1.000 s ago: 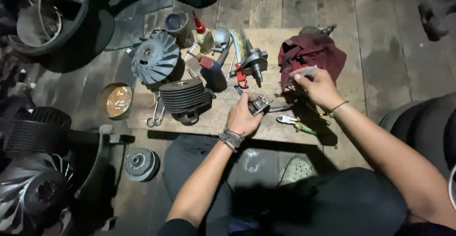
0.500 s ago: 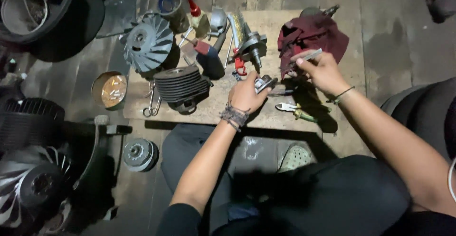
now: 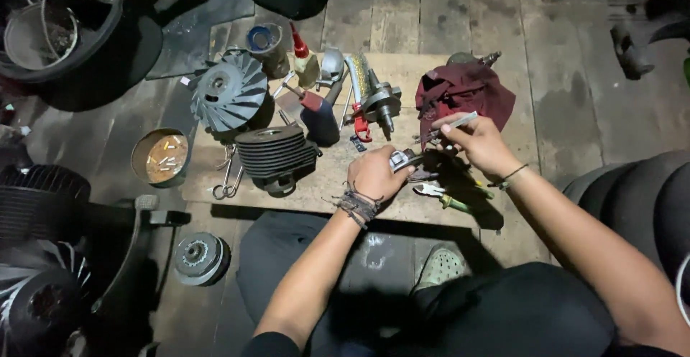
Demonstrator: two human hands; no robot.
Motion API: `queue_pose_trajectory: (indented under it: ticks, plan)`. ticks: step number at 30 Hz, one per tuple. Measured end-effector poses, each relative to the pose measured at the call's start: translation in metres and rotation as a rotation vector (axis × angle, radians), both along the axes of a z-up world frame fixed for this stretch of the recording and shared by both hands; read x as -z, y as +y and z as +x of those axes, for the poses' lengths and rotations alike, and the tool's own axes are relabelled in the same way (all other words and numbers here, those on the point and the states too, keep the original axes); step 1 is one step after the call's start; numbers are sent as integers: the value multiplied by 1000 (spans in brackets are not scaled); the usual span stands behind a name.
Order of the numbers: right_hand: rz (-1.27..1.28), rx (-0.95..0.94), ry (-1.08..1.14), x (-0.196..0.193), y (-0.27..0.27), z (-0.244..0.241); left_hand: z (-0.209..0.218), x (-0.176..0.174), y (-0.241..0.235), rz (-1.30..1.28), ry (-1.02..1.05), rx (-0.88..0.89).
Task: Repairing a motorcycle stator assembly by using a screwdriver and pliers to adjust internal components.
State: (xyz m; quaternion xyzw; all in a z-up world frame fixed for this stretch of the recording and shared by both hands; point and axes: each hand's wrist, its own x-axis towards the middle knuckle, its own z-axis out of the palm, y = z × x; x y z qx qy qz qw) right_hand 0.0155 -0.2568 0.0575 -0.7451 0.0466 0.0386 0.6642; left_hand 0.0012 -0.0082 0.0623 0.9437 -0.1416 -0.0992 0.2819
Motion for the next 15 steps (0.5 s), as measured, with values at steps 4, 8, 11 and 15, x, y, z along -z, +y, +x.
queue_pose_trajectory:
  ticks: [4,8,11,15]
  plan:
    - [1,-16,-20,-12,5,0,2,10,-9,45,-5,10]
    - [14,-49,-17,-10,5,-3,-1,9,-17,54,-13,15]
    - [35,-57,-13,-10,5,-2,-4,15,-18,-22,5,-25]
    - [74,-54,-20,-8,4,-3,-9,27,-21,-213,38,-41]
